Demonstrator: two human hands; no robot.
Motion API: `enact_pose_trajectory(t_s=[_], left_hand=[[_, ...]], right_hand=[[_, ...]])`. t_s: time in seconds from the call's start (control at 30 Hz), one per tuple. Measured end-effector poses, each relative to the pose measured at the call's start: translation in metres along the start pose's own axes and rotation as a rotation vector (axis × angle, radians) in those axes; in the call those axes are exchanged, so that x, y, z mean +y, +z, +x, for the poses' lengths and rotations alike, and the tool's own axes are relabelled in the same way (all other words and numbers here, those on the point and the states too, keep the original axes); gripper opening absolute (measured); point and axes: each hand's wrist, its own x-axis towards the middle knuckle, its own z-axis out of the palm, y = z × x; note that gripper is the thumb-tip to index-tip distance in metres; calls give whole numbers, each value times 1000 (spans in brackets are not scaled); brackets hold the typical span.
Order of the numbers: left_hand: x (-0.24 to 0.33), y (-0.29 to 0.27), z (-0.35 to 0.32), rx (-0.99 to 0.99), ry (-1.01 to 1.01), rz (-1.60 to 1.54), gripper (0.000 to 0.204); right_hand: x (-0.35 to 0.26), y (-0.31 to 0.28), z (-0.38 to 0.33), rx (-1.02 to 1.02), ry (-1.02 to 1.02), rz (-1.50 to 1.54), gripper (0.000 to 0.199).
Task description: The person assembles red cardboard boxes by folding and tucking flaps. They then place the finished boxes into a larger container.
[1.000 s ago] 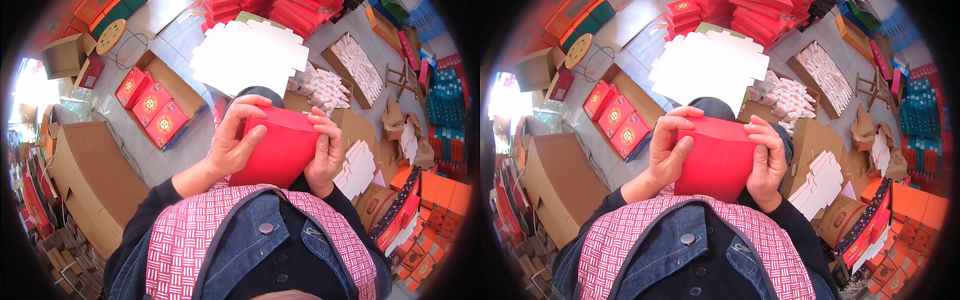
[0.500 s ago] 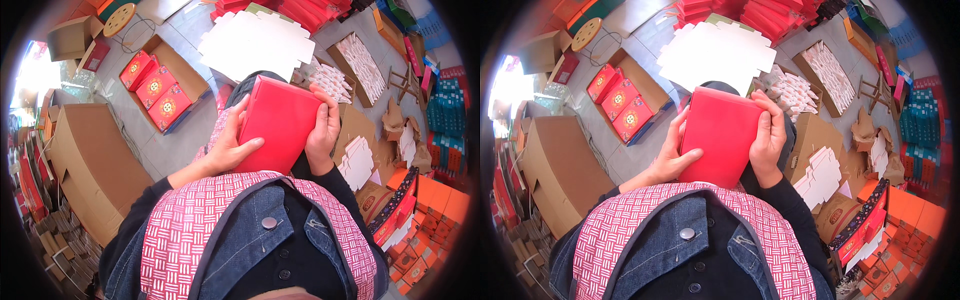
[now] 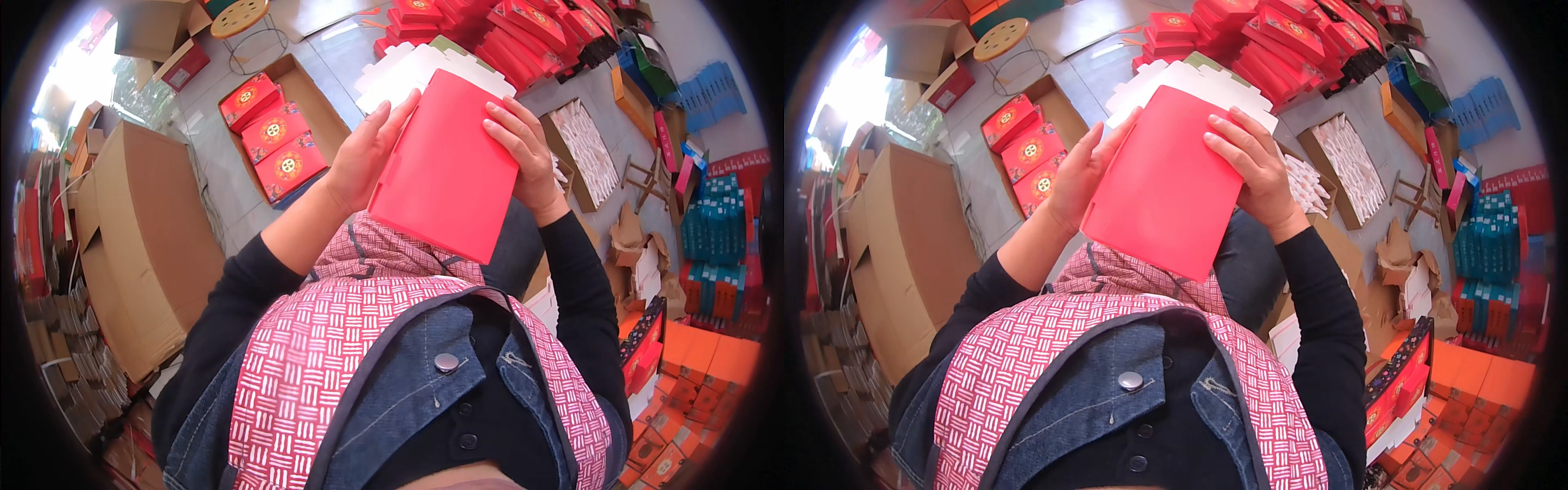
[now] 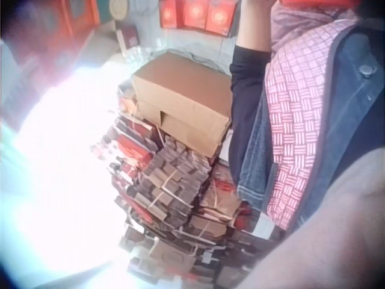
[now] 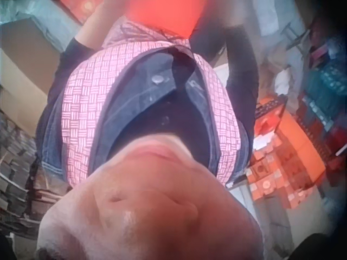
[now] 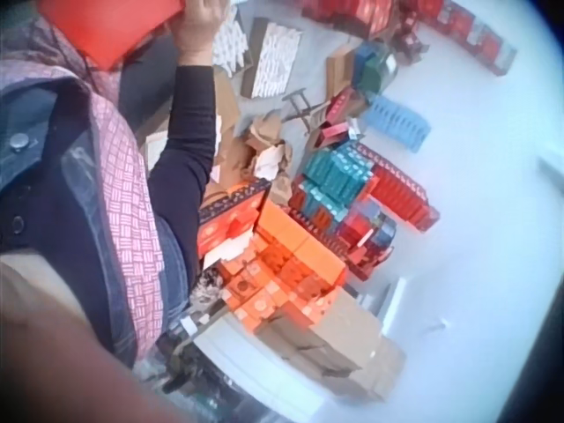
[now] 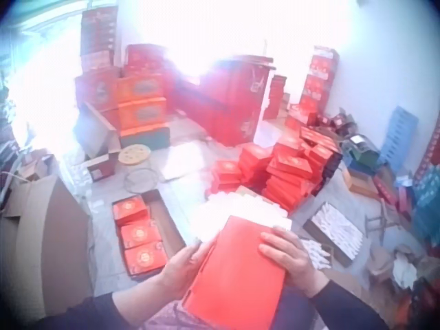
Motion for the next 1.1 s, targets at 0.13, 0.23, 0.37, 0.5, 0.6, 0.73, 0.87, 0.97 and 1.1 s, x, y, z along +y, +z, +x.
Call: enact_pose_trajectory(t_s=[0.13, 0.23, 0.37, 0.5, 0.6, 0.73, 0.87, 0.97, 1.1], left_hand=[[-8, -7, -6, 111, 154, 501, 59], [-9, 1, -14, 128, 182, 682, 61], [-6, 4, -19, 83, 64, 127, 60], [0, 29, -39, 7, 17, 124, 65], [-3, 40, -49, 3, 80, 522, 71], [-15, 53, -58, 81, 334, 842, 56], [-26, 65, -53, 221, 588, 921, 35], [-21, 76, -51, 208, 676, 1075, 24], [-22, 78, -47, 221, 805, 1165, 20]], right_hand=[[-13, 11, 1, 53, 11, -21, 36], [-18, 15, -6, 45, 29, 5, 37], [-21, 14, -12, 73, 40, 2, 37], [-20, 8, -29, 178, 81, -52, 36], [-19, 5, -38, 231, 91, -152, 34], [-18, -2, -38, 316, 39, -279, 33], [-22, -9, -38, 380, 12, -423, 36], [-24, -8, -39, 466, 28, -437, 37], [-26, -10, -35, 461, 45, -445, 39]])
